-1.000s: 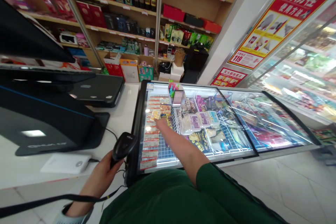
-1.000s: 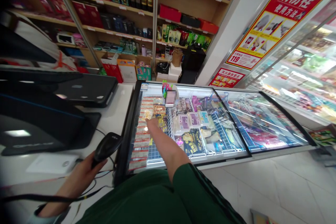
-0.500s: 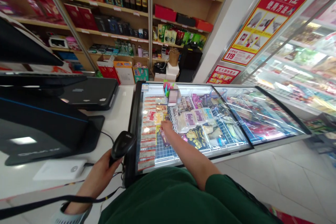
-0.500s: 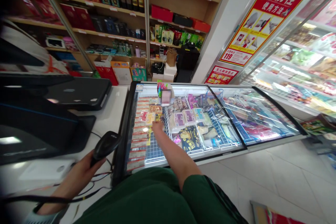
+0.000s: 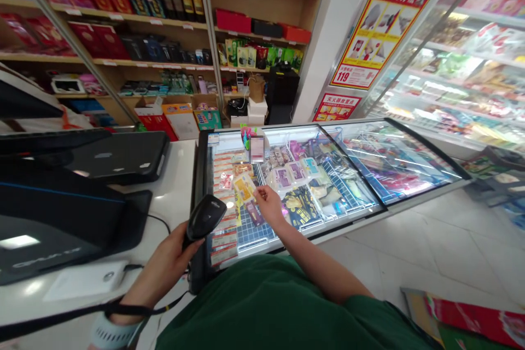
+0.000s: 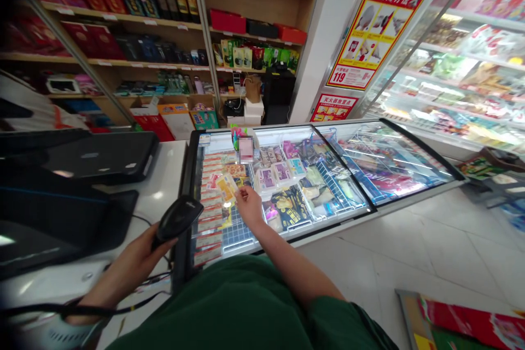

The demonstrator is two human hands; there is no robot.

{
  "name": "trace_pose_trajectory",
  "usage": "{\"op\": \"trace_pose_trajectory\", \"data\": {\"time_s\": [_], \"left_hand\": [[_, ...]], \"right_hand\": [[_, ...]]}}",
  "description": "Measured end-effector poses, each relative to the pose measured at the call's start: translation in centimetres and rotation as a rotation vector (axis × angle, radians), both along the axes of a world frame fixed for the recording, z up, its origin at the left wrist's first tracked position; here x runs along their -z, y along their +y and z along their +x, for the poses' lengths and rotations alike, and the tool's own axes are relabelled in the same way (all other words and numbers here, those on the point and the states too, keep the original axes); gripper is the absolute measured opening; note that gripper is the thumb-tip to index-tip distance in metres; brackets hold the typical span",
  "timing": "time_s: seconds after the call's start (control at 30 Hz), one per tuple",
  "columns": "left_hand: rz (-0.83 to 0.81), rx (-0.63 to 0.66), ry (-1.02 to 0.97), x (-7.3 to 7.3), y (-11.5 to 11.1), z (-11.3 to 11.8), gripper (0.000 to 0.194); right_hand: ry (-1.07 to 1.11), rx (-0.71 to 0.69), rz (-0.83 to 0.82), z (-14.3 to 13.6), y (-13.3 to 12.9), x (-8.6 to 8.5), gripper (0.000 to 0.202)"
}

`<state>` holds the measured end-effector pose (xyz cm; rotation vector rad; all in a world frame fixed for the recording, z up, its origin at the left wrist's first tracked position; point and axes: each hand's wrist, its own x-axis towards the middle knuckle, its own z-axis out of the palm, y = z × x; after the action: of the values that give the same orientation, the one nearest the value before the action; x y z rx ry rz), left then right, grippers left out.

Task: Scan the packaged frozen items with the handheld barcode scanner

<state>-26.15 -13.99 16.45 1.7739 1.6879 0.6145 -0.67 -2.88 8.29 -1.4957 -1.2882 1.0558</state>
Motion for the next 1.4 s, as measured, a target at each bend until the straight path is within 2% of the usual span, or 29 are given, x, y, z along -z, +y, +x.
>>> {"op": "trace_pose_trajectory", "data": {"time_s": [0.17,0.43,0.97,1.2,1.4], "left_hand": [[-0.009,0.094,-0.016,-1.0,0.2,2.8,0.044],[-0.048,0.189,-0.006,-1.2,0.2,4.9,0.044],[-0.078,0.198,-0.001,-1.0,0.4,4.7,0.044],[-0.104,0.202,-0.028,-1.0,0.4,4.7,0.044],[-0.092,0.177,0.003,0.0,0.7,3.9,0.047]], "right_hand": [[-0.010,0.041,0.102,2.4,-1.7,-2.1,0.019],[-0.025,0.083,0.169,4.2,-3.0,-2.7,0.018],[-0.018,0.081,0.168,4.0,-3.4,-3.5,0.021],[-0.008,0.075,0.153,3.9,-3.3,-3.1,0.021],[0.066,0.109,0.125,4.5,-2.6,-2.7,0.021]]}}
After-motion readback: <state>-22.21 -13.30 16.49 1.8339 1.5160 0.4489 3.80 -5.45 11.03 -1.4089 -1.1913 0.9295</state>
